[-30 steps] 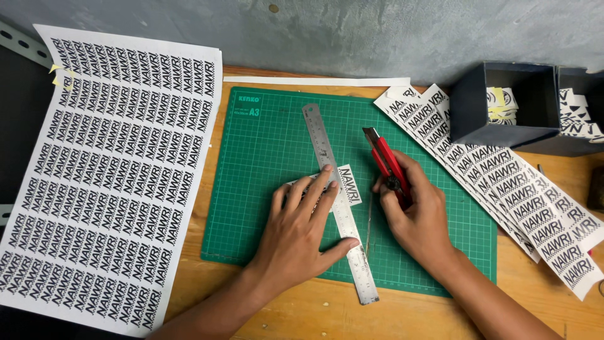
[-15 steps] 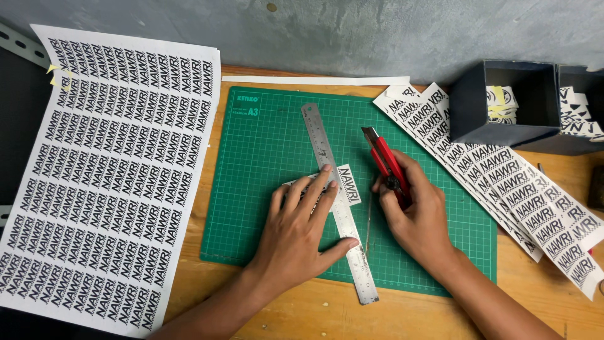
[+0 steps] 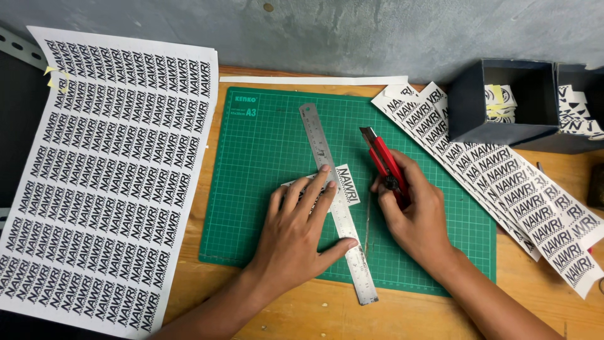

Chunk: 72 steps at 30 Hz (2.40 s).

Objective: The person uses a metal ruler and a red utility knife to cut a sheet of printed stickers on a green cutting mat. They align the ruler along the sticker lines and slice through the paper, separating individual sticker strips. The cut pieces are then moved aside.

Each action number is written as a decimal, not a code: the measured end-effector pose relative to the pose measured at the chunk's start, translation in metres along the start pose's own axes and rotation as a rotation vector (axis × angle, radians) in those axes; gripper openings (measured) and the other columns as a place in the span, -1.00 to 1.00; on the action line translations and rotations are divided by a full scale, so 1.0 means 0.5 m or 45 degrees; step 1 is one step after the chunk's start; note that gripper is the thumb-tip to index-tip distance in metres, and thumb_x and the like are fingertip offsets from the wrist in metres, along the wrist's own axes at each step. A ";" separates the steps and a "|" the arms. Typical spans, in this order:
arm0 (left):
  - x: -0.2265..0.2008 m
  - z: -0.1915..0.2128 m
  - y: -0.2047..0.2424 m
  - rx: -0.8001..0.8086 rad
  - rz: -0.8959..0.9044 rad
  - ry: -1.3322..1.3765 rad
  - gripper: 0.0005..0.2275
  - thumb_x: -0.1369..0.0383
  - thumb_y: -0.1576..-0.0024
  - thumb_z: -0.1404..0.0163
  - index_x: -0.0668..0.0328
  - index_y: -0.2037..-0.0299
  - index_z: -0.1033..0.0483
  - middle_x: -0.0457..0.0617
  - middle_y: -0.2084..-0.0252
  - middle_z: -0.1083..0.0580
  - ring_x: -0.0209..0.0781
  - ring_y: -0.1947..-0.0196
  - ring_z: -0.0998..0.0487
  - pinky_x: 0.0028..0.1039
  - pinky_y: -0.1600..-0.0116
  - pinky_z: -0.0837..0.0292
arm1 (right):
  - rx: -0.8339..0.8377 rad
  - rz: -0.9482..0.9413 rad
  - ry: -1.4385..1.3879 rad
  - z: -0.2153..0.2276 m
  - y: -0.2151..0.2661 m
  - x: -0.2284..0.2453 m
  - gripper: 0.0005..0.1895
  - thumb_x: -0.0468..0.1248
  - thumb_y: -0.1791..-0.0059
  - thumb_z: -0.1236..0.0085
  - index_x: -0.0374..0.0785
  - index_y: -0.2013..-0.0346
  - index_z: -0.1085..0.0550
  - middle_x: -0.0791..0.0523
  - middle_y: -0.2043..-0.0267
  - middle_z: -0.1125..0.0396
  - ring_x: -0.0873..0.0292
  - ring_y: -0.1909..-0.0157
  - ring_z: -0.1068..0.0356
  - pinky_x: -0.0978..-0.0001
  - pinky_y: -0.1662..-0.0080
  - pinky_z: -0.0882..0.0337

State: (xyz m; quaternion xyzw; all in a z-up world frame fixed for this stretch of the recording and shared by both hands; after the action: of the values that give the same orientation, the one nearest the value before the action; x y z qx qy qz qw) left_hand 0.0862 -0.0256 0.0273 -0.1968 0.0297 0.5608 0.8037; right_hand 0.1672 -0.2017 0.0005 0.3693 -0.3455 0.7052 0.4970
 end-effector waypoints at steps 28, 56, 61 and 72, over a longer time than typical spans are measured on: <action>0.001 -0.006 0.003 0.013 0.023 0.008 -0.21 -0.26 -0.28 -0.12 0.30 -0.47 -0.46 0.16 -0.65 -0.32 0.27 -0.42 -0.44 0.11 -0.35 -0.33 | 0.000 0.004 0.023 0.001 -0.001 0.003 -0.38 -0.43 -0.08 -0.05 -0.20 -0.48 -0.41 0.23 0.18 -0.58 0.31 0.32 -0.45 0.39 0.19 -0.47; -0.014 0.001 0.003 0.067 -0.023 -0.022 -0.41 -0.14 -0.34 -0.12 0.19 -0.33 -0.56 0.27 -0.59 -0.36 0.35 -0.39 -0.43 0.22 -0.29 -0.35 | -0.005 0.018 0.036 0.000 0.001 -0.001 -0.38 -0.43 -0.09 -0.06 -0.20 -0.48 -0.41 0.23 0.18 -0.57 0.31 0.36 -0.41 0.39 0.23 -0.44; -0.015 -0.002 0.004 0.065 -0.051 -0.037 -0.46 -0.09 -0.40 -0.04 0.21 -0.34 -0.56 0.20 -0.51 -0.44 0.28 -0.30 -0.45 0.13 -0.24 -0.37 | -0.011 0.031 0.040 0.000 0.001 0.002 -0.37 -0.44 -0.08 -0.06 -0.19 -0.48 -0.41 0.23 0.18 -0.57 0.31 0.35 -0.42 0.38 0.19 -0.45; -0.014 -0.008 0.014 -0.003 -0.050 -0.025 -0.47 -0.02 -0.31 -0.20 0.23 -0.32 -0.58 0.19 -0.51 -0.44 0.29 -0.31 -0.45 0.13 -0.23 -0.40 | 0.072 -0.049 0.226 0.008 -0.002 0.011 -0.28 -0.15 -0.15 -0.20 -0.01 -0.65 -0.34 0.21 0.42 -0.35 0.23 0.49 -0.03 0.31 0.35 -0.21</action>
State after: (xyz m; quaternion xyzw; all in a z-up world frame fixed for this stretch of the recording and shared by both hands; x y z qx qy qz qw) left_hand 0.0781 -0.0314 0.0235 -0.1927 0.0173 0.5469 0.8145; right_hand 0.1677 -0.2023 0.0071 0.3257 -0.2729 0.7350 0.5284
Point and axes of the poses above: each hand's wrist, its own y-axis away from the middle knuckle, its own z-axis out of the back of the hand, x = y × z, the point moved 9 cm from there along -y, towards the middle knuckle
